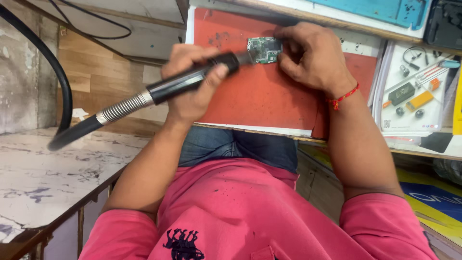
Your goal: The person sits on the floor and uses a hot air gun to heat a small circuit board placed on a red mat. They repeatedly direct hot air at different areas of the board while holding it steady with the other hand. The person also briefly uses a toothbrush to clean the board surface.
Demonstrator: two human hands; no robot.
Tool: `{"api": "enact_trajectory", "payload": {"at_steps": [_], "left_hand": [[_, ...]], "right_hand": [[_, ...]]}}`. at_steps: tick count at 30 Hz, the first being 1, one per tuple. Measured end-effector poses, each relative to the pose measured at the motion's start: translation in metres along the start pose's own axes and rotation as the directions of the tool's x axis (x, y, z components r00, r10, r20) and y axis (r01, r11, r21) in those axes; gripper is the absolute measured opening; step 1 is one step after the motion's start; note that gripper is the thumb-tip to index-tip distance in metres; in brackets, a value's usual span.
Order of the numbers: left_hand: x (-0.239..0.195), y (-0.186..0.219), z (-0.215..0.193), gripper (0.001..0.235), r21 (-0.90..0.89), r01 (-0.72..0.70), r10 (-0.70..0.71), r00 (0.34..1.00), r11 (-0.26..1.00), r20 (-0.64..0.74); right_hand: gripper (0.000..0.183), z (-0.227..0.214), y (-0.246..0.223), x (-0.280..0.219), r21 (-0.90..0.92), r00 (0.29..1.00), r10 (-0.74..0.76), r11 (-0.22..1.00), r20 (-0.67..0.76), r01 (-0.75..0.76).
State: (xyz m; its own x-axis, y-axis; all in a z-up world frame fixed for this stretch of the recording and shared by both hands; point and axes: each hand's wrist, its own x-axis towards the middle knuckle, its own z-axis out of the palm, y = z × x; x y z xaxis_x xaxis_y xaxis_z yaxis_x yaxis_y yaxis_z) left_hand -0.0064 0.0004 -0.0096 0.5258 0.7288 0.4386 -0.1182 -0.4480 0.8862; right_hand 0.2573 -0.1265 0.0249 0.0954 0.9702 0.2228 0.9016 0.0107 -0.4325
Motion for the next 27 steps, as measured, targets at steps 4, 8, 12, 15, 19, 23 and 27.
{"api": "enact_trajectory", "payload": {"at_steps": [4, 8, 12, 15, 19, 23, 27], "left_hand": [[0.003, -0.003, -0.001, 0.032, -0.020, -0.078, 0.080, 0.993, 0.997, 0.086], [0.004, 0.004, -0.003, 0.033, -0.045, -0.010, 0.011, 0.999, 0.999, 0.035], [0.011, 0.006, 0.000, 0.035, -0.039, -0.167, 0.171, 0.967, 0.985, 0.187], [0.005, 0.005, -0.001, 0.037, -0.184, 0.100, -0.094, 0.995, 0.978, 0.041], [0.008, 0.000, 0.002, 0.039, -0.031, -0.028, 0.032, 0.990, 0.999, 0.135], [0.003, -0.001, 0.001, 0.040, -0.131, 0.082, -0.072, 0.994, 0.988, 0.081], [0.010, 0.002, 0.003, 0.042, -0.037, -0.037, 0.042, 0.984, 0.999, 0.174]], "right_hand": [[0.040, 0.006, 0.000, -0.005, -0.024, 0.999, 0.028, 0.999, 0.037, -0.027], [0.040, 0.007, -0.007, 0.002, -0.061, 1.000, 0.008, 0.998, 0.001, -0.008], [0.041, 0.001, -0.008, 0.005, -0.044, 0.999, 0.015, 0.999, 0.033, -0.013], [0.041, -0.001, -0.007, 0.004, -0.001, 0.996, 0.032, 0.999, 0.084, -0.032], [0.039, -0.006, -0.002, 0.004, 0.028, 0.997, 0.025, 0.999, 0.074, -0.027], [0.036, -0.006, 0.003, 0.004, 0.071, 0.992, 0.048, 0.996, 0.119, -0.056], [0.030, -0.010, 0.009, 0.004, 0.085, 0.991, -0.046, 0.996, 0.122, 0.036]]}}
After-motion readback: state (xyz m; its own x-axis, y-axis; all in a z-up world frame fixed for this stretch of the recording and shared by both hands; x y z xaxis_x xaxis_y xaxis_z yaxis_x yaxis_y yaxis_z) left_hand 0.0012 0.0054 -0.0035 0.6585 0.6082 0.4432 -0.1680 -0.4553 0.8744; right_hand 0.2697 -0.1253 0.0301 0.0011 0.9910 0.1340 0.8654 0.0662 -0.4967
